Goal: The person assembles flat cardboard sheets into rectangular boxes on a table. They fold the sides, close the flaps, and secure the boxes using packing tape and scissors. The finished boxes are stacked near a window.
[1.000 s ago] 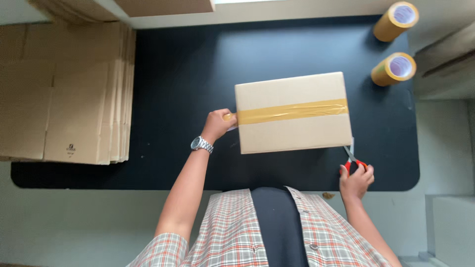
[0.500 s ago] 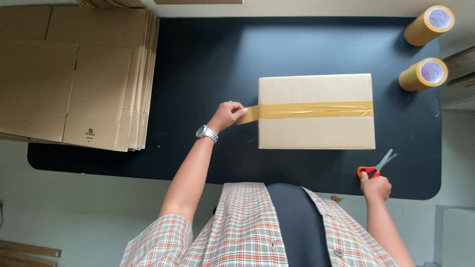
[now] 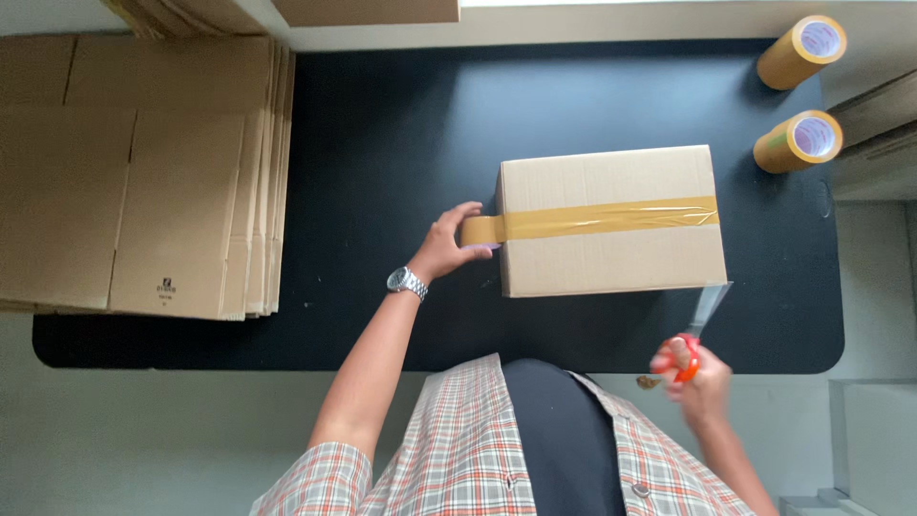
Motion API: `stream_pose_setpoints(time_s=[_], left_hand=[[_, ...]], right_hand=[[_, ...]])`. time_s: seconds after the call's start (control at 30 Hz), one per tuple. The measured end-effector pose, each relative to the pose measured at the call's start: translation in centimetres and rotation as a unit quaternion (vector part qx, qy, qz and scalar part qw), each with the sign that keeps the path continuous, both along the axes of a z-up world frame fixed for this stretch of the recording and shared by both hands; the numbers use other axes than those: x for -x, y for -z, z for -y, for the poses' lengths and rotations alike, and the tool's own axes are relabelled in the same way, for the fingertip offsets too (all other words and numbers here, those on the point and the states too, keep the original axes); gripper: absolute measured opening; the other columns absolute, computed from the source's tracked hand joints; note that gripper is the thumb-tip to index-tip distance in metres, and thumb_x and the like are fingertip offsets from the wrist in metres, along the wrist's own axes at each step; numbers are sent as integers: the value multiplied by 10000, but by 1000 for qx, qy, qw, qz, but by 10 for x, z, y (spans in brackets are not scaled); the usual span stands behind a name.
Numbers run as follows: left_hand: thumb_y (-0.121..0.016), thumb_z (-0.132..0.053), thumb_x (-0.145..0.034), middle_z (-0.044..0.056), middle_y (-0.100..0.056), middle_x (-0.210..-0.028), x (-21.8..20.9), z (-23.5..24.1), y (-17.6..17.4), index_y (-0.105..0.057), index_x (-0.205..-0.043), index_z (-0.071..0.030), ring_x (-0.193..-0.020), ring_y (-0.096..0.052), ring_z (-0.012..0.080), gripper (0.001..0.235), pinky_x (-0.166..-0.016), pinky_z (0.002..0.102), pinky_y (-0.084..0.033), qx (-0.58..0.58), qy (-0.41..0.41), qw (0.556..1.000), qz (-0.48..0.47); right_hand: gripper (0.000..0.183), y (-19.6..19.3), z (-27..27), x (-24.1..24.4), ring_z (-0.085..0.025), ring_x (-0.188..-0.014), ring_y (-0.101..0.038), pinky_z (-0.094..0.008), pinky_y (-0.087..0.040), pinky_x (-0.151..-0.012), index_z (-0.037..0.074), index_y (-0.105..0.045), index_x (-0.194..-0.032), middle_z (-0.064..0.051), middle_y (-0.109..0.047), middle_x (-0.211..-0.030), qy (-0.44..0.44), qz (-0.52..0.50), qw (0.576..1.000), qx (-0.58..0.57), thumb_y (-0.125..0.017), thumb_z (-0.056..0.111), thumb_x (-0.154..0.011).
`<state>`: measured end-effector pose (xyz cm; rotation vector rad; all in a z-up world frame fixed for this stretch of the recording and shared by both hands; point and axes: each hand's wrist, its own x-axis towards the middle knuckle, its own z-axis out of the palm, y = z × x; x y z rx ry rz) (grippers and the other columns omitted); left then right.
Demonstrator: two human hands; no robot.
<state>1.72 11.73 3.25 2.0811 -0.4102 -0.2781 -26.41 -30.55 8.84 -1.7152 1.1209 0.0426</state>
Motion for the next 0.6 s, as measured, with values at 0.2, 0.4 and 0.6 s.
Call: stream_pose_setpoints(time_s=[0.2,0.4,0.6], left_hand=[[-933,-215,-888,44,-774,-1363,-5,-12,26,-696,-1472,-265,-1313,-719,345,632,-1138,523,-552,-3,21,999,28],[-932,-284,-831,-2,-785,-1223,-11,-22,25,-710,-1429,-317,-1181,-755,301,639,-1050,472,-581,-36,25,995,88],[-935,-292,-803,-22,-782,-1214,-12,-26,28,-712,-1414,-326,-1172,-754,283,652,-1033,457,-579,-37,24,995,92]], right_hand=[[315,-52,-144,-70,-177,-366,-523,-276,-397,-326,-71,-825,-855,-268,-764,-647,-232,-8,943,-237,-822,238,-919],[620,-39,-189,-123,-180,-347,-567,-273,-417,-363,-54,-787,-856,-232,-779,-645,-367,-86,894,-242,-753,546,-1007],[675,-42,-209,-149,-156,-351,-521,-257,-362,-357,-37,-750,-860,-222,-758,-642,-345,-95,907,-223,-763,624,-993]])
